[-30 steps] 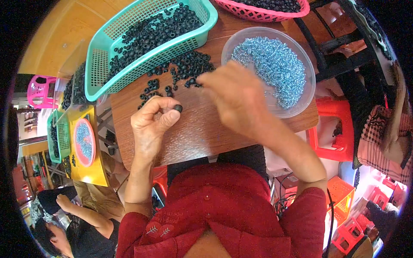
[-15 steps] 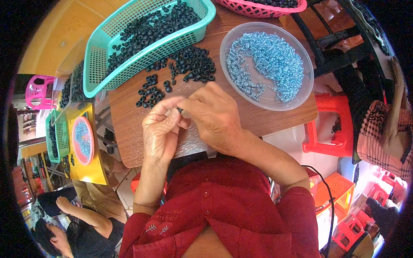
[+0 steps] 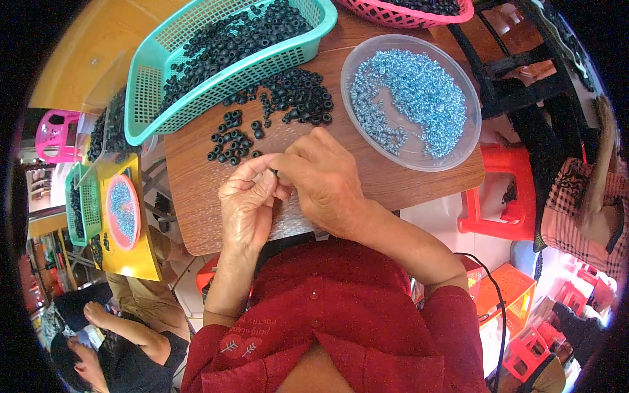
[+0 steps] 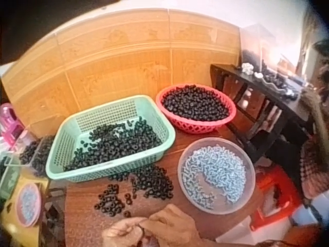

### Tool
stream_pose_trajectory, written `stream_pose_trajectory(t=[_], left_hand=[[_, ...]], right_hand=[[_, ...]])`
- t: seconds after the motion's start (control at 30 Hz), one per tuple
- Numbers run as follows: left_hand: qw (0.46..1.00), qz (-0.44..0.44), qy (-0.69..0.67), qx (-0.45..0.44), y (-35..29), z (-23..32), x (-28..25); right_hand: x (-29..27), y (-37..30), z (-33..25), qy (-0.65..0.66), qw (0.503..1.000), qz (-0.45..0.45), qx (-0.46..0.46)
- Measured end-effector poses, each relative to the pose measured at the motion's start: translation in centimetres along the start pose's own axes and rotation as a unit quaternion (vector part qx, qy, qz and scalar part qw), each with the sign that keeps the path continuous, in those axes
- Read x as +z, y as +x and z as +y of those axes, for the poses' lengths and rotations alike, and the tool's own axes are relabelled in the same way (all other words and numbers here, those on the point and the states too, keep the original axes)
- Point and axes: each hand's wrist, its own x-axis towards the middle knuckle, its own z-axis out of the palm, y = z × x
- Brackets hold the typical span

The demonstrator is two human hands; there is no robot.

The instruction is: The person assembles small plastic components by hand, picking up black beads and inserting smaller parts into them at a table.

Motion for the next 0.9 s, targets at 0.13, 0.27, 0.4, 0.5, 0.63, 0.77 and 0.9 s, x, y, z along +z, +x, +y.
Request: stream_pose_trajectory(t=[0.13,0.27,0.4,0.5,0.63,0.77,0.9], left_hand=[[0.999,0.002,0.035,0.011,-0.2,-0.2,-0.3],[0.999,0.005,0.032,0.007,-0.3,-0.5,-0.2],[0.998,0.015,0.061,0.001,-0.4,-0.5,-0.6],[0.999,-0.005,0.044,-0.005,-0.4,-0.9,-0.8],[0.999,-0.019,0.047,-0.016,-0.2,-1.7,-0.5],[0.998,-0.011,0.066,-0.018,-0.2,-2.2,-0.4],[0.998,0.0,0.066,-0.018,-0.1,-2.2,-0.1]], right_hand=[[0.3,0.0,0.0,-0.015,1.0,-0.005,0.0],[-0.3,-0.4,0.1,-0.045,0.999,0.005,0.012],[-3.0,-1.7,1.4,-0.1,0.995,0.018,0.021],[-6.9,-2.5,3.0,-0.197,0.98,0.027,0.001],[-12.2,-3.4,4.9,-0.314,0.945,0.04,0.076],[-13.8,-3.8,6.0,-0.368,0.923,-0.037,0.109],[-13.5,-3.8,7.1,-0.403,0.901,-0.12,0.106]])
